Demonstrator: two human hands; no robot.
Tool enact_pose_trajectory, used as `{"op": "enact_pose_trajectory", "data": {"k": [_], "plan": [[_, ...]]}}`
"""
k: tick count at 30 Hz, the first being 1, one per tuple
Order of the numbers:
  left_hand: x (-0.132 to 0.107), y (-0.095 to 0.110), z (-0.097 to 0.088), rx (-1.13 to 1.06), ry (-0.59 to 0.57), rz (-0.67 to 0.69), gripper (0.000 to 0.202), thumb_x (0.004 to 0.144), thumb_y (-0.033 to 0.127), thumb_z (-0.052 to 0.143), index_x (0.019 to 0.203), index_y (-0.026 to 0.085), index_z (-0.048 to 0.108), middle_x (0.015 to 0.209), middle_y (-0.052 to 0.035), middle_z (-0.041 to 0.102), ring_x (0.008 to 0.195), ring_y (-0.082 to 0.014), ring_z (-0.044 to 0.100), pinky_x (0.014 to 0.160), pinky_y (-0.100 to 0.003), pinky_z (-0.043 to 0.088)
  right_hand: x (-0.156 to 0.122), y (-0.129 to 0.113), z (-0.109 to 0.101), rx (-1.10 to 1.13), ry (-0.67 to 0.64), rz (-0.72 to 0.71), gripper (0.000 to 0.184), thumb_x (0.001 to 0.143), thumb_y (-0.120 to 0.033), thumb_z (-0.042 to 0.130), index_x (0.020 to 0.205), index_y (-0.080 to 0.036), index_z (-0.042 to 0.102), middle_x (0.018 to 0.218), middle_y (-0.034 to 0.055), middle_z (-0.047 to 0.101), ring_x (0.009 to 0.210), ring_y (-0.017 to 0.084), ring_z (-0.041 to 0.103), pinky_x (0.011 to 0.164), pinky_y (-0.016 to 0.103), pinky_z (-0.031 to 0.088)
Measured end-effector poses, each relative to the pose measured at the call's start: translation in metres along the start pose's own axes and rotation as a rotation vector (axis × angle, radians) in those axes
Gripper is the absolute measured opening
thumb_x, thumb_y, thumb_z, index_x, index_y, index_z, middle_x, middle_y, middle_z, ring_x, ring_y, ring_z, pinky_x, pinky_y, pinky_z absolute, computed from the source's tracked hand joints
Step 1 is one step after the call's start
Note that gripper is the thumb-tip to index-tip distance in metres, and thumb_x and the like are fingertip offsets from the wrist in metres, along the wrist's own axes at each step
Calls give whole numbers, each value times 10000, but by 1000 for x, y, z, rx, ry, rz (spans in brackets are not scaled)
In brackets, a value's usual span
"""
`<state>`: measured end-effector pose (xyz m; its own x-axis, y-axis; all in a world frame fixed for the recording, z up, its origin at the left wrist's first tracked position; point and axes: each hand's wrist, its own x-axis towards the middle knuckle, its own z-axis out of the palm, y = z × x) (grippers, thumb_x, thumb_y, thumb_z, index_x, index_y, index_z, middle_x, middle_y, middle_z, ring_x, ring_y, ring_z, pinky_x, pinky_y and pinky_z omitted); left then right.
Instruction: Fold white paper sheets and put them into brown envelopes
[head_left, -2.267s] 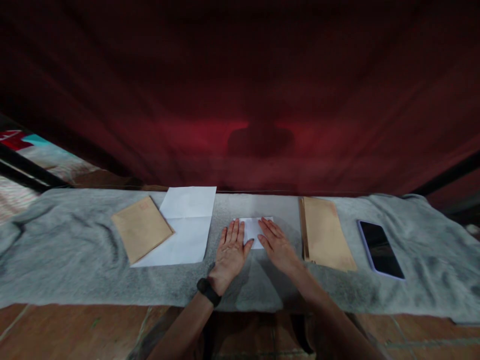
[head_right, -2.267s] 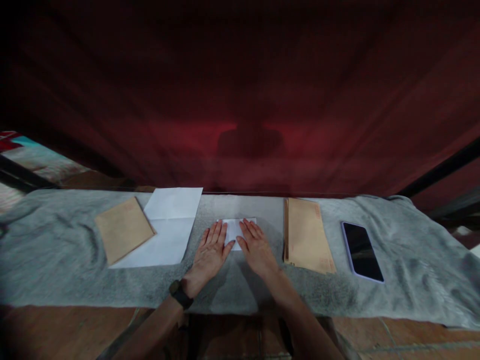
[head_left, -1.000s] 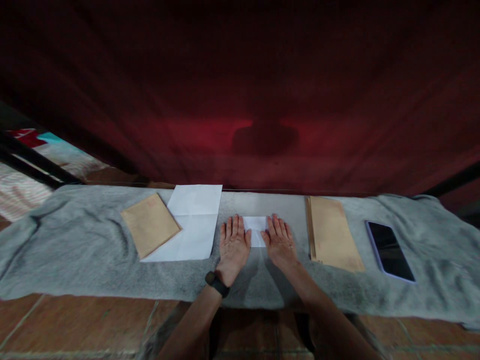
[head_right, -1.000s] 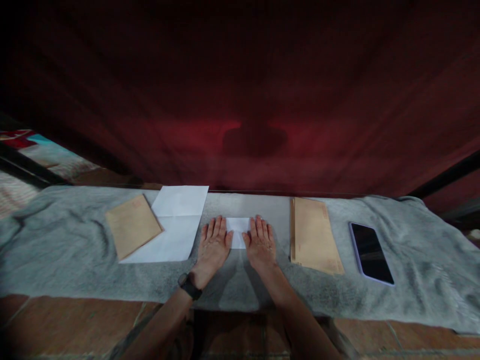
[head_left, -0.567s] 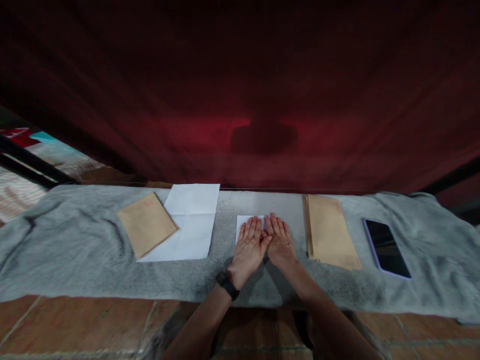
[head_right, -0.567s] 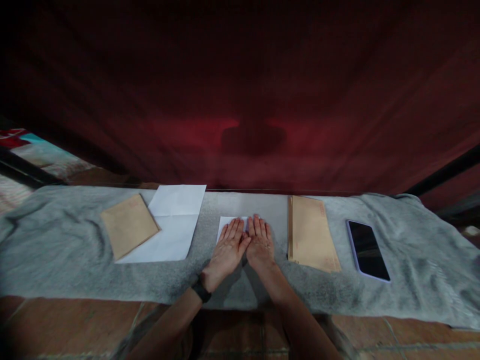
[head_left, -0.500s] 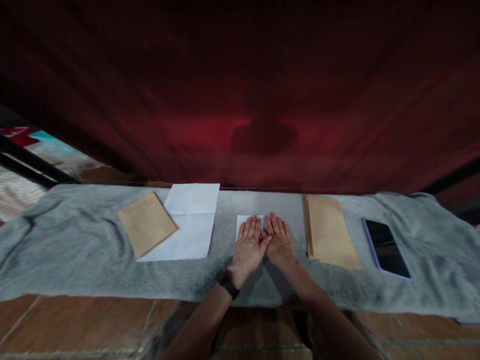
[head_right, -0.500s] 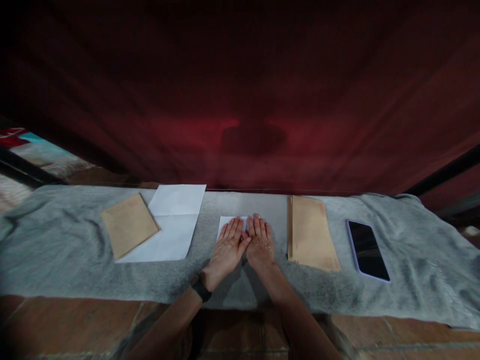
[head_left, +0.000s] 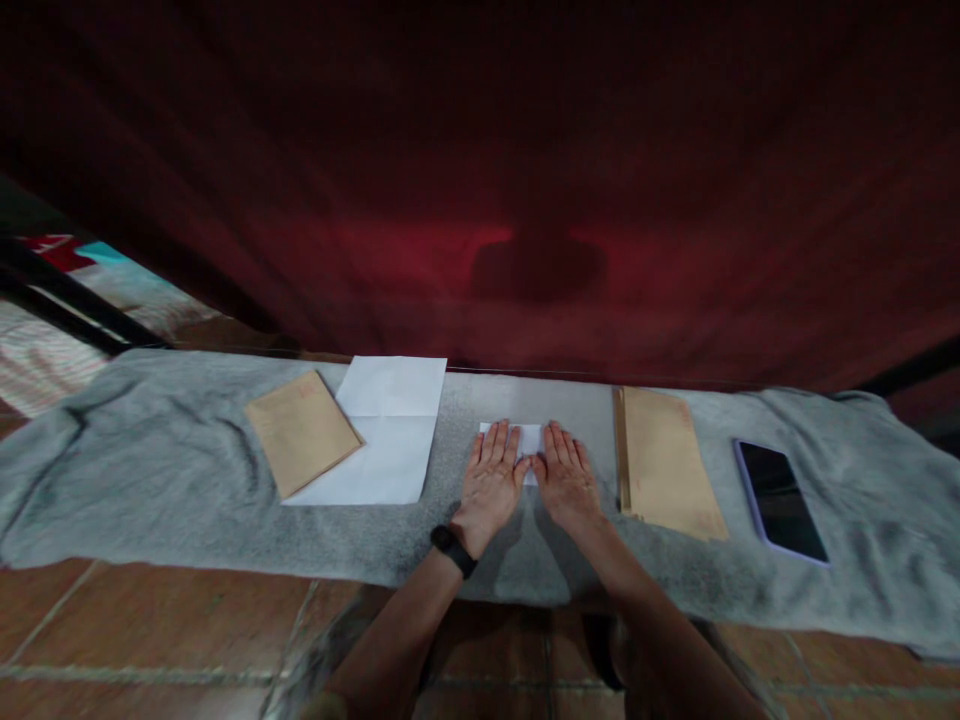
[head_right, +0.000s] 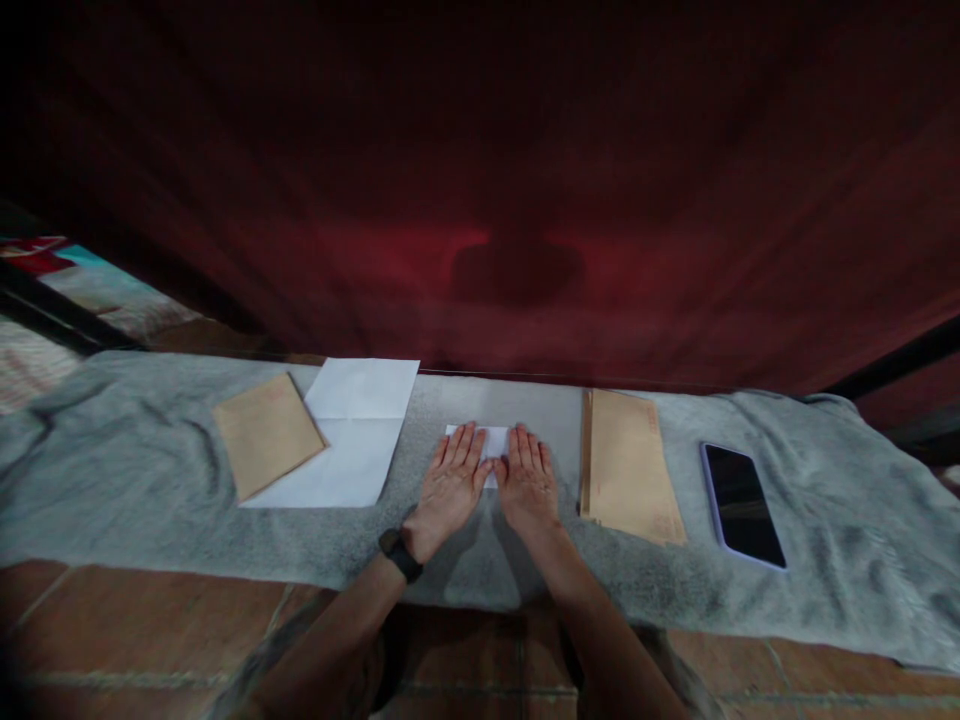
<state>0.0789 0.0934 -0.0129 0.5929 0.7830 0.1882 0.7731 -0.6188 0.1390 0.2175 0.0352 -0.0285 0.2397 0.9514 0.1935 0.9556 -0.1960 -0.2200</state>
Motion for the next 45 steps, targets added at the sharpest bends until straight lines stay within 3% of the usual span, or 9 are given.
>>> {"op": "enact_pose_trajectory", "data": {"k": [13, 28, 39, 45], "plan": [[-2, 0, 0, 23, -11, -9, 580, 1030, 436, 302, 1534, 153, 345, 1616, -126, 306, 1511, -261, 237, 1237, -502, 178, -1, 10, 3, -16, 72, 61, 616, 1034, -428, 265, 1529, -71, 347, 1579, 178, 366, 1458, 304, 332, 1186, 497, 231], [-2, -2, -1, 35, -16, -14, 579, 1027, 443, 326, 1538, 172, 345, 1611, -115, 321, 1500, -260, 270, 1230, -482, 202, -2, 12, -3, -126, 52, 76, 599, 1037, -412, 284, 1515, -62, 378, 1570, 148, 394, 1430, 311, 369, 1178, 475, 250], [-3, -14, -13, 16, -26, -126, 607, 1028, 431, 304, 1513, 73, 372, 1592, -155, 332, 1492, -282, 288, 1223, -475, 219, -3, 17, -7, -99, 78, 111, 589, 1022, -413, 356, 1503, -76, 401, 1554, 170, 416, 1410, 332, 395, 1153, 503, 296], [-2, -20, -15, -21, -11, -156, 582, 1024, 396, 312, 1504, 77, 392, 1584, -161, 350, 1487, -286, 299, 1219, -483, 224, 1, 12, -10, 1, 121, 80, 601, 1034, -400, 308, 1525, -55, 343, 1582, 181, 362, 1460, 315, 324, 1178, 499, 277]]}}
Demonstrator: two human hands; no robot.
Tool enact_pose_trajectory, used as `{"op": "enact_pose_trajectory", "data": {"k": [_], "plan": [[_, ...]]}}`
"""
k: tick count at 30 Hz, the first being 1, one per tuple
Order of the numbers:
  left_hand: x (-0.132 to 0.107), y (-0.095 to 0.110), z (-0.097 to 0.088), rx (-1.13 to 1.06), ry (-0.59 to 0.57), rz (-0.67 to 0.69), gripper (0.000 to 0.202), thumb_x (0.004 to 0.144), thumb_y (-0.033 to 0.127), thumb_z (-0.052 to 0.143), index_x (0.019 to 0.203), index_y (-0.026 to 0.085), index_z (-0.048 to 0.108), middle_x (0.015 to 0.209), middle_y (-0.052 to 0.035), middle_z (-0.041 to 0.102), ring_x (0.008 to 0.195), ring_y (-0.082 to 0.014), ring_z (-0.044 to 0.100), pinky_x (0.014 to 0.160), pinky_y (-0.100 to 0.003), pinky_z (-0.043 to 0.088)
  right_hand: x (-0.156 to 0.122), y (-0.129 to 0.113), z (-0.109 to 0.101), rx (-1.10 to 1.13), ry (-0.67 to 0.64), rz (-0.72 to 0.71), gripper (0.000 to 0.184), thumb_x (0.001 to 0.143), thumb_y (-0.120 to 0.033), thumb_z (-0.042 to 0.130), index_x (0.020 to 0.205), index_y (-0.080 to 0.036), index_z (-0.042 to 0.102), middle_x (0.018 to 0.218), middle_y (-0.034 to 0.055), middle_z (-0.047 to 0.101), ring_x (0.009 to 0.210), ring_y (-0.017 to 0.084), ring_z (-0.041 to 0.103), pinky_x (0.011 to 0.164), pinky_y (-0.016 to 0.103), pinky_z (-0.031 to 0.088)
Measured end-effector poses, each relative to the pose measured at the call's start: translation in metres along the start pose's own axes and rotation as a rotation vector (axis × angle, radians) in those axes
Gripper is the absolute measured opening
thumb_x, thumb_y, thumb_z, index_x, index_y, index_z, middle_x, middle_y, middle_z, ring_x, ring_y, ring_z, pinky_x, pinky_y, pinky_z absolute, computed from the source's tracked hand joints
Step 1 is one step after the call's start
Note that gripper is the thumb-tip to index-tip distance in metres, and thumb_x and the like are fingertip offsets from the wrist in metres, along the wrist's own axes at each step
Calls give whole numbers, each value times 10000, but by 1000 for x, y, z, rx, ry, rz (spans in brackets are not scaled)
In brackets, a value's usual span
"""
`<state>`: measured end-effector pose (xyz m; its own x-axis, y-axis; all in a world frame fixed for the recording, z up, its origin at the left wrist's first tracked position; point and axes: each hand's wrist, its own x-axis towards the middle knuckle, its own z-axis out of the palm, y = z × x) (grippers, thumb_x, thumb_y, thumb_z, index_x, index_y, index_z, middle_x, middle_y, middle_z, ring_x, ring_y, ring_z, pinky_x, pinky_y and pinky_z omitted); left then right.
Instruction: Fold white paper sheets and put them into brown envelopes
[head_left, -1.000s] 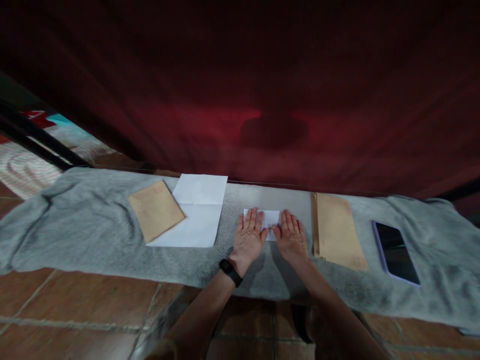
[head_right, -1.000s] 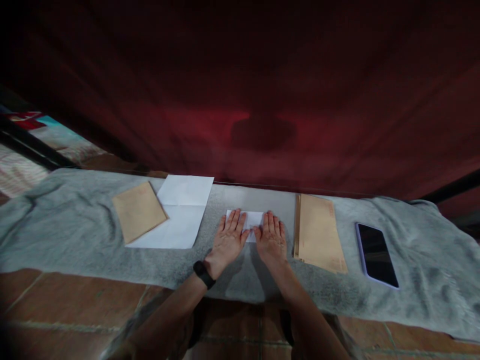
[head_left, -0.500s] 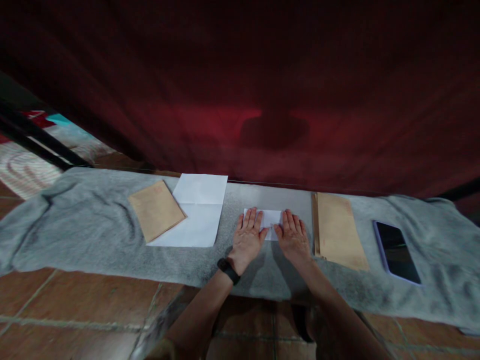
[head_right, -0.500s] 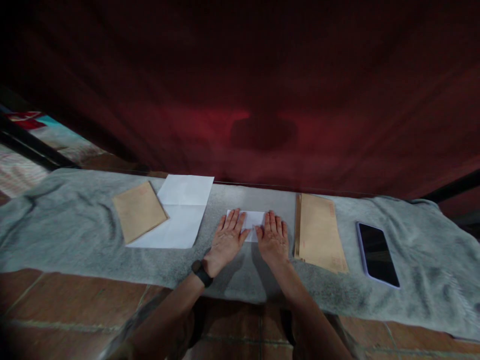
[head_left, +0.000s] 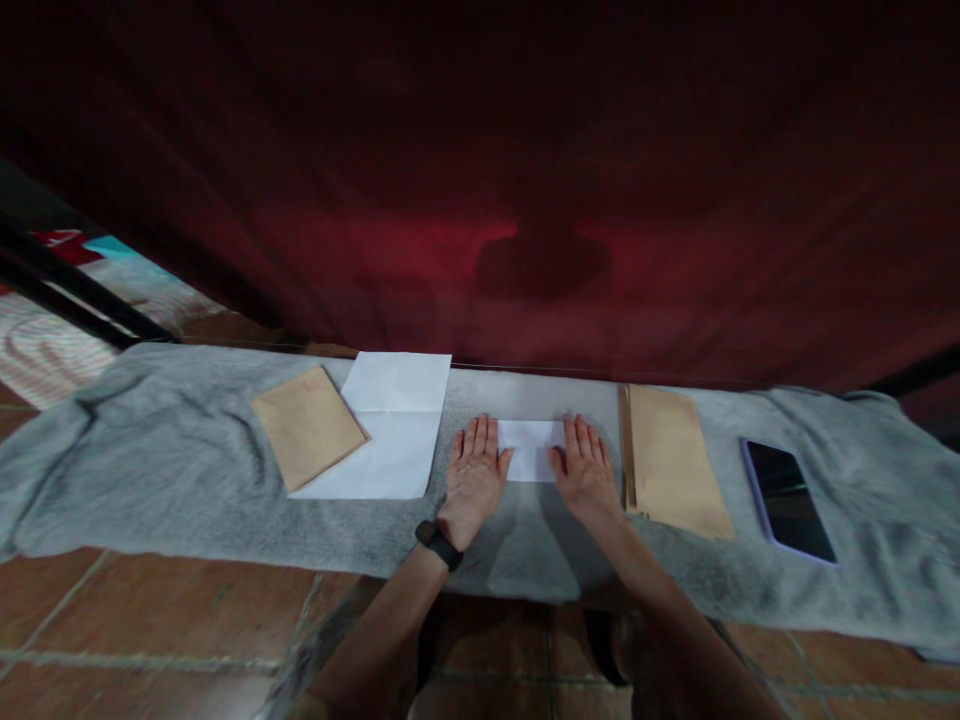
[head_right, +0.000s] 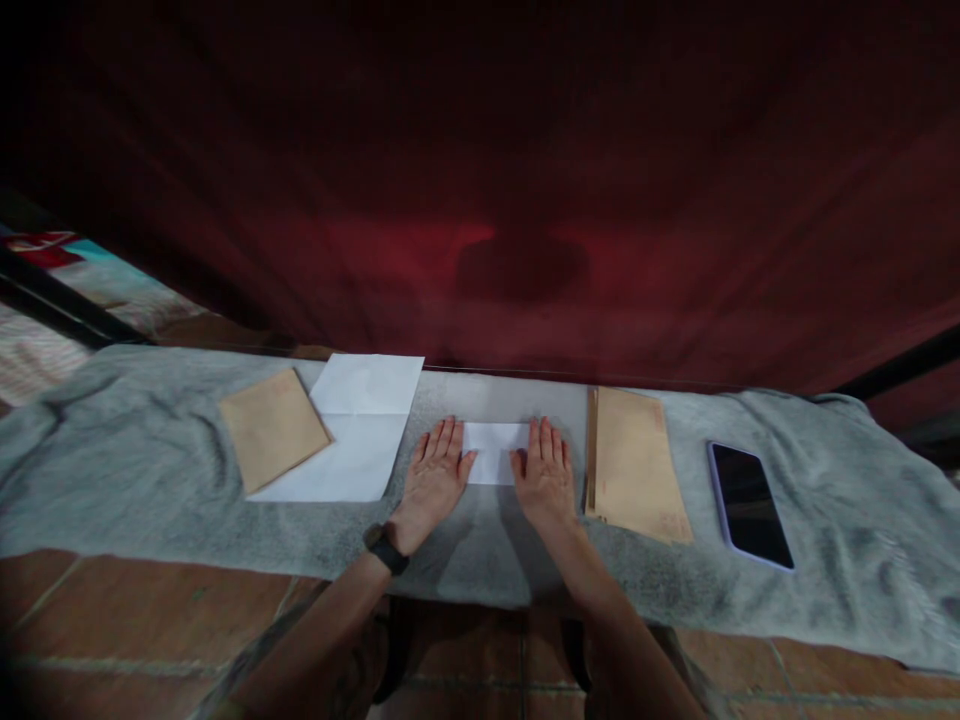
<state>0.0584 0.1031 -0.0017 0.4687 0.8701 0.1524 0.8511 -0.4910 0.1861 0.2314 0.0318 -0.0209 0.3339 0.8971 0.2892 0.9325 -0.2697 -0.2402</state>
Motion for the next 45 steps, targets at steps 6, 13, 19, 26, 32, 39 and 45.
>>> {"op": "enact_pose_trajectory", "data": {"k": [6, 13, 19, 26, 32, 39, 45], "plan": [[2, -1, 0, -21, -8, -8, 550, 1017, 318, 313, 1492, 54, 402, 1567, -169, 386, 1473, -289, 329, 1209, -479, 254, -7, -24, 5, 119, -59, -217, 585, 1038, -387, 315, 1567, -141, 270, 1625, 118, 291, 1500, 249, 257, 1199, 470, 272], [3, -5, -3, -90, 20, -5, 526, 991, 280, 377, 1461, 53, 442, 1525, -193, 452, 1427, -304, 404, 1180, -487, 312, -16, -24, 13, 37, -83, -217, 574, 1045, -407, 322, 1533, -106, 348, 1602, 161, 318, 1484, 266, 299, 1193, 490, 276], [11, -17, -16, -387, 59, -109, 476, 945, 236, 456, 1390, 83, 526, 1338, -189, 632, 1243, -275, 583, 1076, -438, 445, -14, -18, 14, -18, -62, -177, 596, 1045, -430, 309, 1517, -71, 375, 1591, 199, 322, 1470, 303, 323, 1181, 496, 289], [15, -28, -17, -914, -18, -405, 480, 825, 299, 665, 1283, 161, 621, 1048, -89, 728, 861, -202, 674, 787, -330, 535, -14, -20, 17, -26, -52, -183, 594, 1038, -421, 320, 1520, -76, 366, 1598, 199, 308, 1472, 302, 315, 1180, 516, 271], [13, -26, -20, -1395, -48, -664, 600, 711, 307, 760, 1269, 147, 609, 776, -1, 679, 612, -109, 593, 562, -212, 429, -13, -24, 12, -32, -57, -169, 575, 1036, -398, 344, 1492, -52, 404, 1583, 212, 337, 1458, 329, 335, 1178, 530, 260], [11, -18, -29, -1426, -128, -572, 214, 643, 280, 747, 805, 144, 719, 551, 47, 574, 467, -78, 452, 461, -206, 294, -12, -28, 0, 69, -139, -213, 703, 1004, -523, 401, 1534, -67, 325, 1605, 218, 284, 1487, 325, 280, 1200, 543, 230], [13, -9, -38, -1559, -91, -468, 263, 696, 368, 764, 847, 158, 718, 718, 6, 663, 577, -91, 536, 519, -203, 376, -7, -37, -18, 275, -139, -291, 625, 1017, -443, 355, 1562, -146, 284, 1608, 130, 330, 1478, 254, 308, 1223, 497, 239]]}}
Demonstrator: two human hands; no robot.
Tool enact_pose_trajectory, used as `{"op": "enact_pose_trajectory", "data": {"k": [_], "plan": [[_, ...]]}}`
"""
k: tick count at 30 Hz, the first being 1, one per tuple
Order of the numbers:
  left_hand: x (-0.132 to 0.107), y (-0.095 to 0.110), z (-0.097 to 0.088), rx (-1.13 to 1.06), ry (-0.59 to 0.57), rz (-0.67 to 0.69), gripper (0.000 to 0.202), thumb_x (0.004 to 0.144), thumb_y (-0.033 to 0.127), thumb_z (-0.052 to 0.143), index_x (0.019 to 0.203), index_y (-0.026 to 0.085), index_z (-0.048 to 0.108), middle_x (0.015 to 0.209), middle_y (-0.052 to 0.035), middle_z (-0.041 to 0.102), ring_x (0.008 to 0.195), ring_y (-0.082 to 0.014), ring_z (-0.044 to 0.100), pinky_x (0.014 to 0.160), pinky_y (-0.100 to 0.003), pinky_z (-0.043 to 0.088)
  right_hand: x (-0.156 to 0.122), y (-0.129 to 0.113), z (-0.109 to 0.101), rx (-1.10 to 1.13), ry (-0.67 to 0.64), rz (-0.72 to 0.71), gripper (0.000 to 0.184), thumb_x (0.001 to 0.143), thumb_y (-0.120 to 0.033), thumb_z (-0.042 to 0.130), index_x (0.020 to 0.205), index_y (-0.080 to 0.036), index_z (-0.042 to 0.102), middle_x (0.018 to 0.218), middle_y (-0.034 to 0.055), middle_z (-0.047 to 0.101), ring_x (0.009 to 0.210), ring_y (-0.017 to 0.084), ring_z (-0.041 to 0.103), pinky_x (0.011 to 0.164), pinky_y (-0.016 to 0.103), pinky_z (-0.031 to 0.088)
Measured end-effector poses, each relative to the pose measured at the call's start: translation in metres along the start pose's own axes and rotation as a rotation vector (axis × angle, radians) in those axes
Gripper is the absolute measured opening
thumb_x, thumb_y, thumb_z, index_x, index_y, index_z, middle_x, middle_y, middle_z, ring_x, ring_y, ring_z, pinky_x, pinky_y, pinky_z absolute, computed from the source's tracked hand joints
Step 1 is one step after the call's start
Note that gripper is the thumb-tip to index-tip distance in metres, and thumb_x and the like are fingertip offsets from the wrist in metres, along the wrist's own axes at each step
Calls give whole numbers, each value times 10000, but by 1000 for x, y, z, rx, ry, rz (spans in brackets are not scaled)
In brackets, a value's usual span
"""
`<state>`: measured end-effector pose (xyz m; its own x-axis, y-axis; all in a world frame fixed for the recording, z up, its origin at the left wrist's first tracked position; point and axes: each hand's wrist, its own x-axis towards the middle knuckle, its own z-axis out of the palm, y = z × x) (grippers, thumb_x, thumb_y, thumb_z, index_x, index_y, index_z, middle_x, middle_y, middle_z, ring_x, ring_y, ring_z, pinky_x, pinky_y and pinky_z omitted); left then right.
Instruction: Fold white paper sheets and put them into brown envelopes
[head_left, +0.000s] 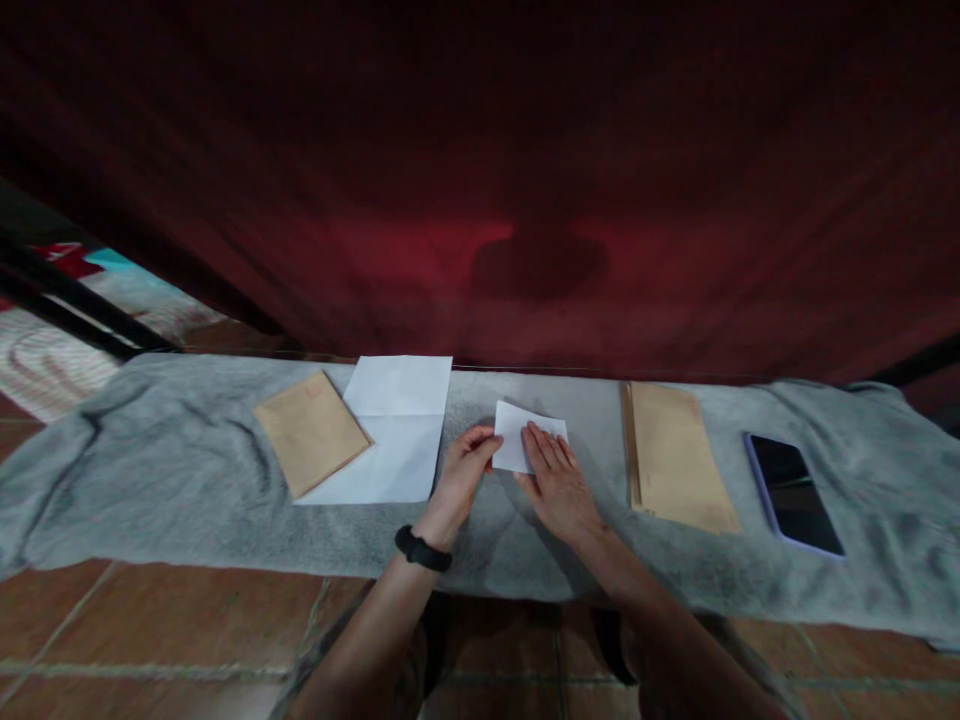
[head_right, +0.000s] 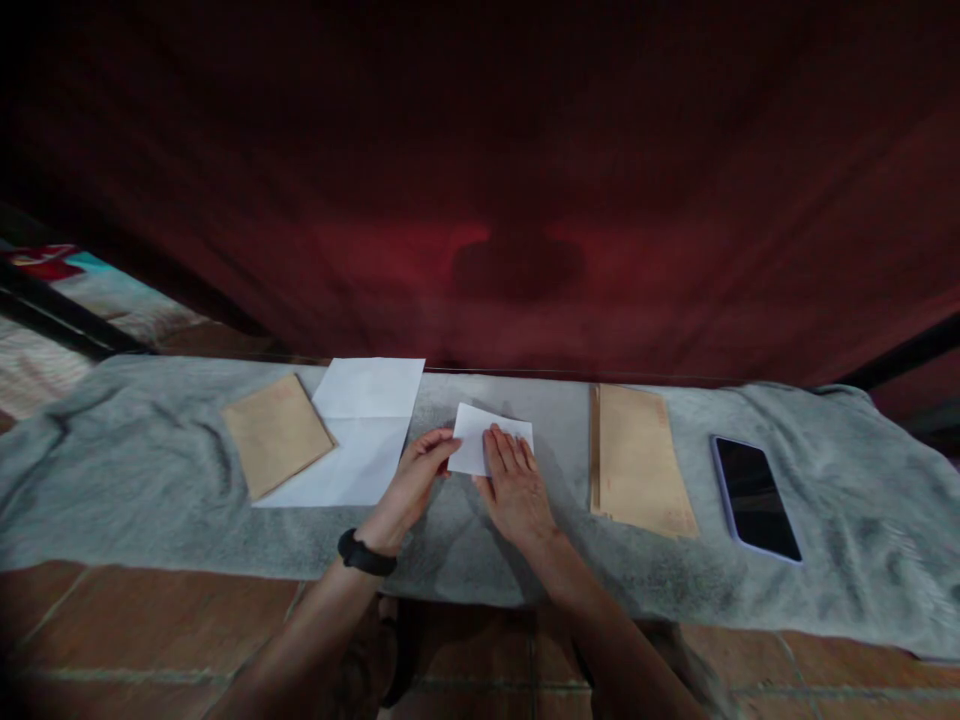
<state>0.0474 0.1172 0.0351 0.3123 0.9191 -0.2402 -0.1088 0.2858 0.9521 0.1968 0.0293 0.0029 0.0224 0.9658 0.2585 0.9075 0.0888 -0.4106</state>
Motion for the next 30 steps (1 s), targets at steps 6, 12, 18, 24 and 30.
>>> {"op": "enact_pose_trajectory", "data": {"k": [6, 12, 18, 24, 30], "plan": [[-9, 1, 9, -175, -90, -93, 477, 795, 516, 728, 1135, 186, 681, 1181, -114, 697, 1050, -230, 654, 819, -320, 537, 11, -1, -14, 703, 265, 365, 547, 1021, -518, 265, 1323, -201, 594, 1191, 137, 701, 1135, 262, 636, 999, 461, 511], [-14, -8, 16, -246, -205, -158, 522, 670, 303, 845, 1145, 198, 656, 1120, -79, 722, 1001, -233, 682, 832, -339, 551, 19, -9, -7, 1199, 342, 517, 620, 949, -664, 352, 1174, -161, 636, 1055, 121, 735, 964, 250, 689, 830, 398, 578], [2, -16, -4, -140, -3, -98, 765, 606, 162, 782, 1332, 187, 545, 842, -3, 716, 763, -168, 677, 699, -270, 519, 20, 12, -1, 1228, 363, 667, 504, 737, -567, 670, 1035, -162, 672, 996, 107, 736, 880, 248, 678, 723, 353, 562], [22, -22, -31, 303, 83, 136, 839, 701, 114, 617, 1498, 182, 364, 757, 39, 644, 636, -127, 592, 635, -247, 498, 15, 40, -3, 882, 249, 618, 564, 737, -448, 596, 1223, -162, 613, 793, 28, 703, 688, 203, 631, 589, 304, 502], [22, -26, -34, 737, 137, 301, 661, 717, 59, 555, 1364, 195, 552, 1077, -60, 648, 928, -198, 656, 904, -365, 561, -3, 28, -8, 349, 61, 445, 519, 867, -285, 486, 1383, -239, 523, 892, 28, 739, 780, 220, 681, 708, 313, 497]]}}
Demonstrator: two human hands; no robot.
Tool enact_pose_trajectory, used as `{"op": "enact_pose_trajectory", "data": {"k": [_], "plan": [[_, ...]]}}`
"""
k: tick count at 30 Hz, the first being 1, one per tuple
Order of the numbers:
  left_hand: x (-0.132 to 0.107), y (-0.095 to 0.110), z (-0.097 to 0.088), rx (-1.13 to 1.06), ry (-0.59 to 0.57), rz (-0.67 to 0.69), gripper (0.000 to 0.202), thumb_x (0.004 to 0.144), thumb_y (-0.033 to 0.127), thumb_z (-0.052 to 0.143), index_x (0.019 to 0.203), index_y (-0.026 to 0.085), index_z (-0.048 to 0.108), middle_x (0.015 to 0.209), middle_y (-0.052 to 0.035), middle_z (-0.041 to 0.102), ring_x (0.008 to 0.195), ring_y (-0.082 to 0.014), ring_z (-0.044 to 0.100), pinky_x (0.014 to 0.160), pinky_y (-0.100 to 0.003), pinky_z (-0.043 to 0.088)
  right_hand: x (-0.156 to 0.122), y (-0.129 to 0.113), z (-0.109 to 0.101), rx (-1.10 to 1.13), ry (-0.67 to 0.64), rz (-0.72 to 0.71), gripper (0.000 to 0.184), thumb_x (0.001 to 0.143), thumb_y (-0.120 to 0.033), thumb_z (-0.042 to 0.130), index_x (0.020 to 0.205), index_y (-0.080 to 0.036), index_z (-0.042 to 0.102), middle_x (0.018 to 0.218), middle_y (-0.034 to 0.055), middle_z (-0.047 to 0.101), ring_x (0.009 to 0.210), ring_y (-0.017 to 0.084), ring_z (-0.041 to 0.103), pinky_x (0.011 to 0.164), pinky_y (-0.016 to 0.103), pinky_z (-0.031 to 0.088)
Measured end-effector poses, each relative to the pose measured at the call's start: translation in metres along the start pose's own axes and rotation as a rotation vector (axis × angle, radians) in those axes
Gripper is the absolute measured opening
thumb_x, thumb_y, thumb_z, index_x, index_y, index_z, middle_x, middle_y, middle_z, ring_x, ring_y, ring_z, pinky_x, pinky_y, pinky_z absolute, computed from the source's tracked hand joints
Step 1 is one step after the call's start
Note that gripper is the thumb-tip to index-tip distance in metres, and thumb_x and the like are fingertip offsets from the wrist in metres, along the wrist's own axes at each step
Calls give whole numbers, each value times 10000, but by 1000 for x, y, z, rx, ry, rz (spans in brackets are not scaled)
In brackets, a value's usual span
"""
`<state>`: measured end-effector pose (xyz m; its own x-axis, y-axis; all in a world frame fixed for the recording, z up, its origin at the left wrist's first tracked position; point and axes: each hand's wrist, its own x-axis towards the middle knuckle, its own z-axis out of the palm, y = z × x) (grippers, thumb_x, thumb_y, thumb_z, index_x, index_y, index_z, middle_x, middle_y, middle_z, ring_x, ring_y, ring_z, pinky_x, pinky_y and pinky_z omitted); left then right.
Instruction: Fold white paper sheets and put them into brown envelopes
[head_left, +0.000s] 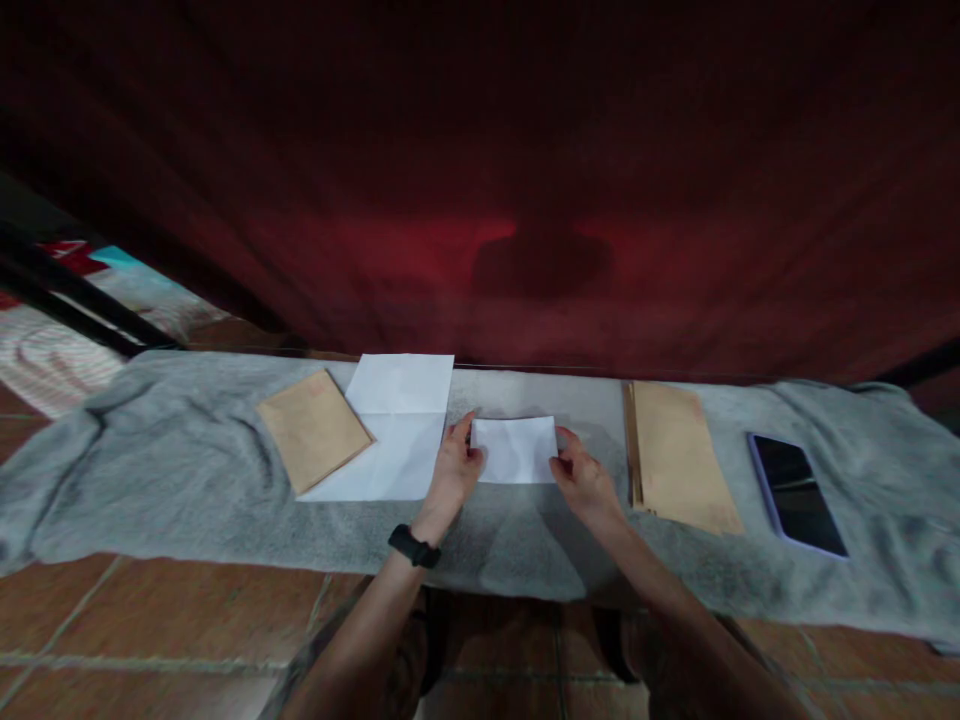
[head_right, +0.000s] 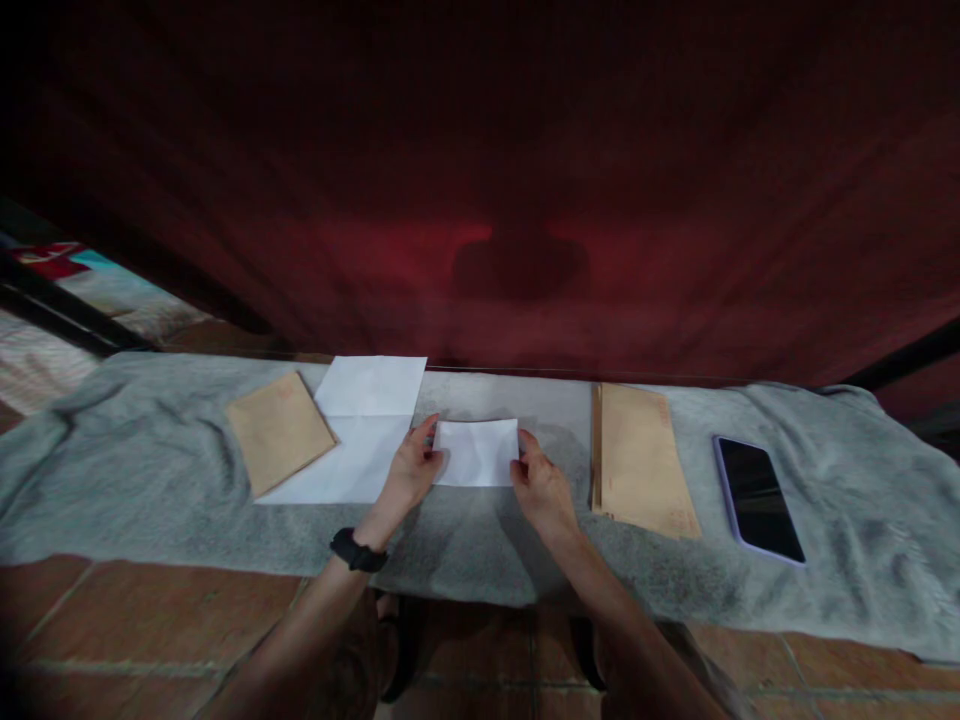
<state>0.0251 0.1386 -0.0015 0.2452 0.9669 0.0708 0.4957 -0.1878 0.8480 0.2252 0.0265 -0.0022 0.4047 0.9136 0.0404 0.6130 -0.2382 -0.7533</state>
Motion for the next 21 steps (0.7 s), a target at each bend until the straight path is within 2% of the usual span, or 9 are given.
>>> {"op": "enact_pose_trajectory", "data": {"k": [2, 4, 7, 10, 12, 15, 18, 21], "plan": [[-5, 4, 0, 159, -3, 92, 626, 722, 22, 507, 1323, 175, 592, 1188, -95, 618, 1098, -232, 626, 1045, -400, 500, -5, -2, 0, -115, -21, -25, 538, 897, -264, 447, 1433, -224, 469, 922, 34, 747, 779, 220, 693, 708, 310, 500], [-12, 9, -1, 280, -9, 163, 622, 742, -4, 456, 1327, 161, 590, 1285, -116, 575, 1192, -235, 591, 1113, -391, 449, -6, -3, 0, -200, -29, -33, 550, 917, -256, 420, 1465, -202, 428, 958, 45, 753, 781, 223, 702, 712, 314, 506], [-22, 17, -1, 419, -23, 231, 603, 809, 8, 412, 1379, 159, 540, 1404, -127, 505, 1274, -239, 540, 1129, -385, 432, -5, -2, 0, -311, -41, -45, 530, 940, -259, 403, 1464, -191, 435, 1003, 62, 756, 836, 226, 713, 753, 320, 516], [-30, 25, 3, 560, -31, 260, 547, 858, 39, 403, 1377, 149, 536, 1453, -152, 482, 1342, -291, 471, 1124, -463, 418, -4, -3, 0, -386, -44, -59, 494, 955, -259, 388, 1437, -201, 479, 1080, 80, 750, 908, 228, 715, 819, 330, 519], [-36, 30, 9, 596, -50, 291, 495, 898, 86, 414, 1373, 154, 536, 1494, -156, 455, 1376, -313, 430, 1123, -497, 406, -4, -4, 0, -417, -43, -66, 482, 961, -253, 379, 1425, -201, 498, 1145, 95, 736, 954, 234, 710, 852, 343, 518], [-45, 35, 22, 565, -152, 385, 424, 983, 222, 411, 1389, 163, 519, 1559, -137, 399, 1448, -290, 349, 1166, -480, 363, -3, -5, 0, -441, -56, -92, 459, 967, -242, 375, 1397, -188, 526, 1209, 107, 714, 1030, 240, 691, 901, 349, 505], [-57, 36, 33, 587, -263, 481, 451, 1019, 332, 397, 1436, 179, 476, 1600, -112, 356, 1500, -276, 261, 1211, -498, 285, -3, -5, 0, -476, -58, -99, 435, 977, -238, 371, 1368, -180, 553, 1214, 108, 708, 1047, 234, 679, 929, 340, 486], [-66, 33, 40, 657, -285, 535, 505, 1021, 375, 400, 1497, 208, 399, 1622, -78, 317, 1517, -278, 213, 1231, -531, 226, -4, -4, 1, -530, -35, -109, 414, 975, -227, 386, 1335, -183, 584, 1200, 110, 703, 1053, 236, 661, 943, 351, 469]]}}
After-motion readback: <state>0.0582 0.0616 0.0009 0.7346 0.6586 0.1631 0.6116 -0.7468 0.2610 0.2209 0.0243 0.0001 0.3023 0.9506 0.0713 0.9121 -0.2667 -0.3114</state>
